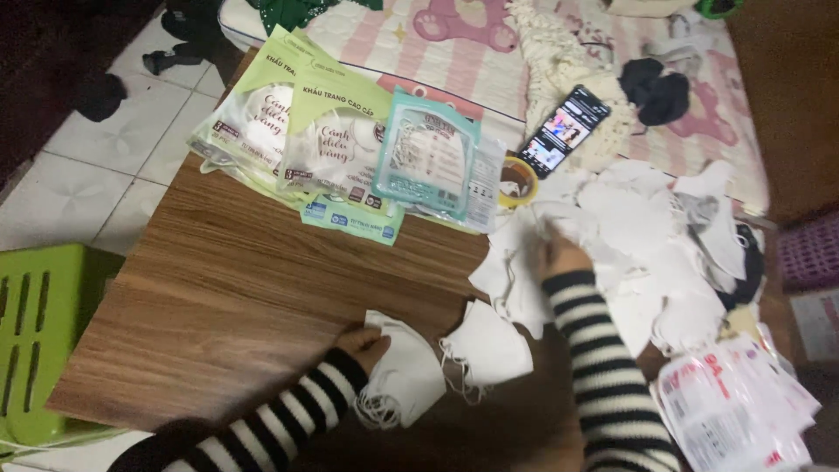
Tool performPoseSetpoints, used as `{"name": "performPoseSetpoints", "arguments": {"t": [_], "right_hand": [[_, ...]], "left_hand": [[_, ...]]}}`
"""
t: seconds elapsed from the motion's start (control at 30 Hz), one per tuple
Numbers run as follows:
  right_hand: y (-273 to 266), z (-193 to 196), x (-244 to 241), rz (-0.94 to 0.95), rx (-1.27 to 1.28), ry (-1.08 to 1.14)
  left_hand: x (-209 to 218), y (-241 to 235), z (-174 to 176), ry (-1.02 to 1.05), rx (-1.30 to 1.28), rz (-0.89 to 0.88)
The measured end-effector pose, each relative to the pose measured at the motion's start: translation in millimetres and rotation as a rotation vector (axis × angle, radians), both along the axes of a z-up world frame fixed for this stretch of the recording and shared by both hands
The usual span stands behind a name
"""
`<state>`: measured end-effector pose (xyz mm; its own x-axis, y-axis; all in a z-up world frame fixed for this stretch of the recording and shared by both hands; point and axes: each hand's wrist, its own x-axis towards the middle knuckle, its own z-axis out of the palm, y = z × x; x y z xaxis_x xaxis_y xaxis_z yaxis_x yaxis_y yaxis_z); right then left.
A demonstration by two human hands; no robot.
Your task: Sorting and inspecting face masks on a low table
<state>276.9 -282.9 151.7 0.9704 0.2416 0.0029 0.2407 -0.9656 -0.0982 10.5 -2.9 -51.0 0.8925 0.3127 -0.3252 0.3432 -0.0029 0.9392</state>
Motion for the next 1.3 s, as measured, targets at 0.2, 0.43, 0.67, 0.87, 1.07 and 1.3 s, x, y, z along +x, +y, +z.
{"name": "performPoseSetpoints", "arguments": {"t": [0.2, 0.43, 0.67, 0.87, 1.07, 1.3], "right_hand": [[-27, -17, -130, 0.047, -0.012, 0.02], [-19, -49, -180, 0.005, -0.066, 0.067], [-6, -58, -192, 0.004, -0.122, 0.078], [-12, -79, -176, -0.115, -0.133, 0.198], [-15, -65, -173, -0.225, 0.003, 0.244], [-46, -101, -176, -0.006, 0.082, -0.224]], "left_hand": [[19, -5, 11, 0.213, 0.055, -0.144], [-7, 2, 85, 0.055, -0.137, -0.048], [-4, 18, 111, 0.012, -0.351, -0.036], [-7, 11, 105, 0.045, -0.566, -0.03], [3, 3, 89, 0.015, -0.163, -0.143], [9, 0, 78, -0.021, 0.008, -0.104]]}}
